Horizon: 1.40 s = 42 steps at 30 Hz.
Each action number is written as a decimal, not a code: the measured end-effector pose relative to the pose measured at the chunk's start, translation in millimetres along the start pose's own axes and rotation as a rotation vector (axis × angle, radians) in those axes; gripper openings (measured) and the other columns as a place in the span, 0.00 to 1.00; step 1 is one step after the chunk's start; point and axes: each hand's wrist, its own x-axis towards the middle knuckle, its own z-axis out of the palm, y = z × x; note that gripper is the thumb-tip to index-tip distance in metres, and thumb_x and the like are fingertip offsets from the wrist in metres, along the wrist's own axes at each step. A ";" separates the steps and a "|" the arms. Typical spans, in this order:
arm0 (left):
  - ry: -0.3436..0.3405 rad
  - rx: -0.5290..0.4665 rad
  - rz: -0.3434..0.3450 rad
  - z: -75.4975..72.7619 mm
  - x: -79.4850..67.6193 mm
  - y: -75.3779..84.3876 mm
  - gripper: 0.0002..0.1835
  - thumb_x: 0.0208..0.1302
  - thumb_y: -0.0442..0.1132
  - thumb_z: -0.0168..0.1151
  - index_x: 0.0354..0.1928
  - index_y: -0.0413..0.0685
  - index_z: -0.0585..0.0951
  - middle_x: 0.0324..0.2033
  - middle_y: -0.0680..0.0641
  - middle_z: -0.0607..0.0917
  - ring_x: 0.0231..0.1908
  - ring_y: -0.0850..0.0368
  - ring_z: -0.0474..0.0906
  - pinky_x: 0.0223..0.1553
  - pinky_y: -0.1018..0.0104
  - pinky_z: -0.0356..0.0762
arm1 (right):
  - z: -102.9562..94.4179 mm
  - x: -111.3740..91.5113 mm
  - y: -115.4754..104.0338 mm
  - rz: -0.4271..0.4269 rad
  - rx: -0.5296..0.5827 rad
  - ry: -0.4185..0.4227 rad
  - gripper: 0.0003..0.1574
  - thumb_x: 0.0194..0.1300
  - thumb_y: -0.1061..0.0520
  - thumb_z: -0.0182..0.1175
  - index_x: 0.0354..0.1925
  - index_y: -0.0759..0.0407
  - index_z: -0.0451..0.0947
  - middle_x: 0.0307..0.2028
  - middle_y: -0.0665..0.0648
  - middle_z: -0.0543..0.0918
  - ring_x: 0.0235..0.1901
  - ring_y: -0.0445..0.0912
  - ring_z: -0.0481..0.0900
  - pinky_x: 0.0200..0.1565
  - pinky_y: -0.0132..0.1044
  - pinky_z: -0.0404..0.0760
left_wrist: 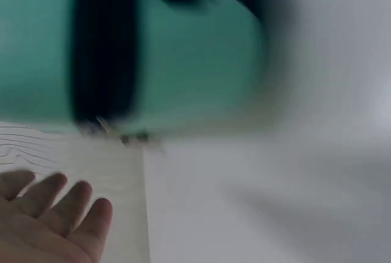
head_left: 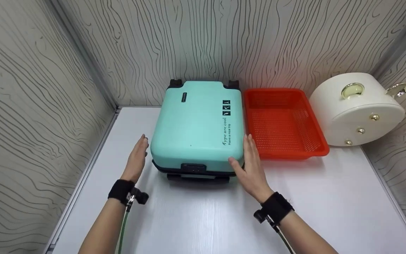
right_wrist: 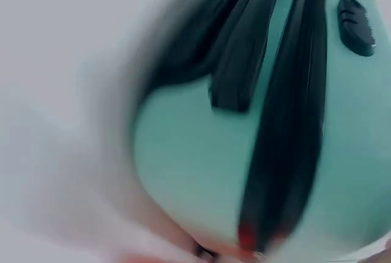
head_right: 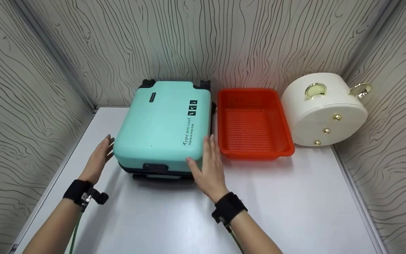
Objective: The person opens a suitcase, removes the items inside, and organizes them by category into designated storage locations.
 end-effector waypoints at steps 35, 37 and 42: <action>0.020 0.253 0.176 68.2 -82.6 10.4 0.39 0.84 0.55 0.34 0.81 0.51 0.29 0.80 0.45 0.29 0.79 0.48 0.27 0.75 0.43 0.38 | -12.2 65.7 30.4 0.228 0.492 -0.164 0.43 0.81 0.42 0.45 0.83 0.50 0.42 0.80 0.58 0.49 0.77 0.52 0.49 0.74 0.56 0.46; 0.055 0.323 0.220 72.4 -84.8 8.8 0.39 0.84 0.53 0.36 0.81 0.47 0.30 0.80 0.43 0.29 0.79 0.48 0.27 0.76 0.44 0.38 | -16.4 73.1 27.1 0.231 0.477 -0.189 0.43 0.81 0.43 0.43 0.83 0.52 0.39 0.81 0.58 0.45 0.78 0.53 0.45 0.74 0.57 0.44; 0.142 0.534 0.383 78.9 -88.8 0.5 0.40 0.83 0.47 0.45 0.81 0.39 0.38 0.80 0.37 0.36 0.79 0.43 0.32 0.75 0.43 0.40 | -23.1 87.2 27.1 0.231 0.402 -0.243 0.44 0.83 0.43 0.39 0.83 0.53 0.30 0.81 0.61 0.38 0.79 0.56 0.38 0.75 0.59 0.40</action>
